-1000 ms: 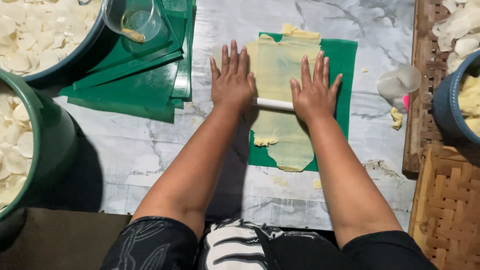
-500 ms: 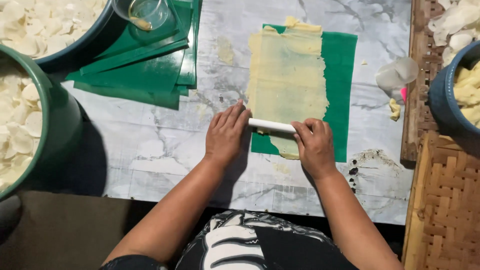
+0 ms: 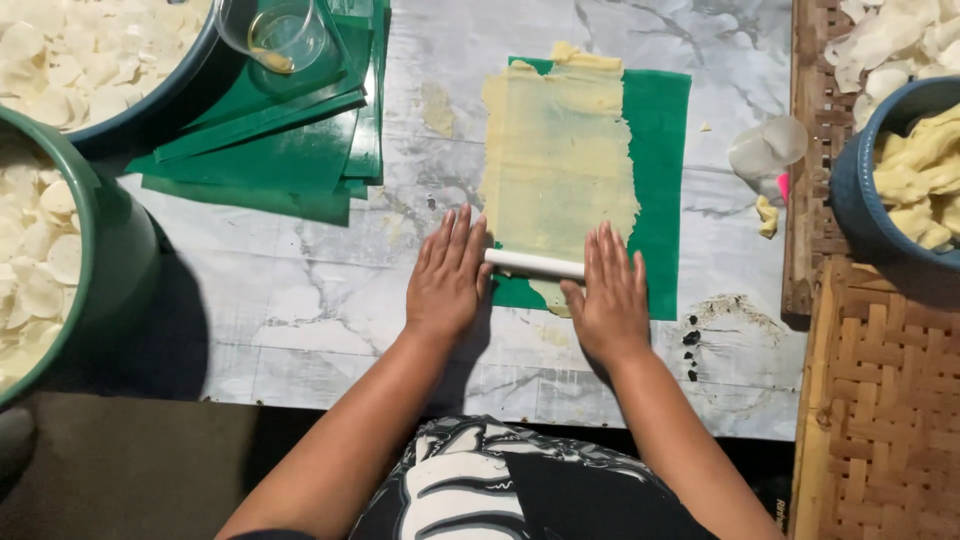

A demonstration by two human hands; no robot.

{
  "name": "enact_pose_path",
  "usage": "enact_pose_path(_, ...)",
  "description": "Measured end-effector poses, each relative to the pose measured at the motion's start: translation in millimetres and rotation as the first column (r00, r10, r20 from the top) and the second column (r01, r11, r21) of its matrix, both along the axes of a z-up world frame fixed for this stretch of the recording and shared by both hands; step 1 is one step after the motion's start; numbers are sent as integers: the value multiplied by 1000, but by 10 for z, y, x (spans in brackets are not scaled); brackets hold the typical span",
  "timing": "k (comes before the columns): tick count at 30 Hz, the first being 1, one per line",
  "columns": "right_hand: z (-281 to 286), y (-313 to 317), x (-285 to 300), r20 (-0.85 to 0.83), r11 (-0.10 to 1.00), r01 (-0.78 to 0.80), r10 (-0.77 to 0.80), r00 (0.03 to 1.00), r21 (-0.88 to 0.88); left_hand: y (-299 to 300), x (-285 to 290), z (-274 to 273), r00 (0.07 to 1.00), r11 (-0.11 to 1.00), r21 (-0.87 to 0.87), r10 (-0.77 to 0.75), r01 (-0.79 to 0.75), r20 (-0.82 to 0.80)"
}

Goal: Rolling and flattening pieces of dough using a small PVC pipe as a rolling pin on a mat.

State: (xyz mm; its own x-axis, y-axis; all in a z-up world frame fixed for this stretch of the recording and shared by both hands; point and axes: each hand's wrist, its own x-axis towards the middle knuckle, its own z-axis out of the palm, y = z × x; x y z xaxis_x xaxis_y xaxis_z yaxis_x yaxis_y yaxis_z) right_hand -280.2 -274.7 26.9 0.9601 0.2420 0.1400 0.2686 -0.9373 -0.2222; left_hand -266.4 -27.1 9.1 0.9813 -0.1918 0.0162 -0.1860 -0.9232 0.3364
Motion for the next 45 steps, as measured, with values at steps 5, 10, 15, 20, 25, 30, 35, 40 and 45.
enact_pose_path(5, -160, -44, 206, 71, 998, 6, -1, 998, -64, -49, 111, -31, 995, 999, 1, 34, -34, 91)
enact_pose_path(10, -100, -4, 922, -80, 985, 104, -115, 990, -137, -152, 804, -90, 990, 992, 20, 120, -122, 76)
enact_pose_path(15, 80, -36, 456, -101, 992, -43, 31, 994, -117, -157, 394, 138, 993, 992, 54, 112, -110, -43)
enact_pose_path(20, -298, -421, 81, 110, 973, -190, 177, 978, 128, -52, -67, -133, 949, 995, -82, 72, -49, 306)
enact_pose_path(25, -291, -733, 320, 298, 963, -253, 215, 930, 95, -195, 188, -313, 854, 999, -16, 48, -46, 519)
enact_pose_path(30, -64, -583, 531, -63, 998, 54, -56, 996, -35, -560, 593, -182, 920, 993, -83, 112, -86, 376)
enact_pose_path(35, -179, -452, 1085, 156, 993, 107, -100, 983, -41, -680, 1081, 295, 986, 988, 47, 150, -147, -73)
enact_pose_path(40, -16, -349, 1871, 80, 989, 148, -145, 986, -30, -651, 1821, 398, 970, 977, 87, 206, -196, -126)
enact_pose_path(45, 18, -295, 2536, 12, 977, 209, -208, 978, -42, -578, 2490, 338, 957, 968, 40, 251, -247, -145)
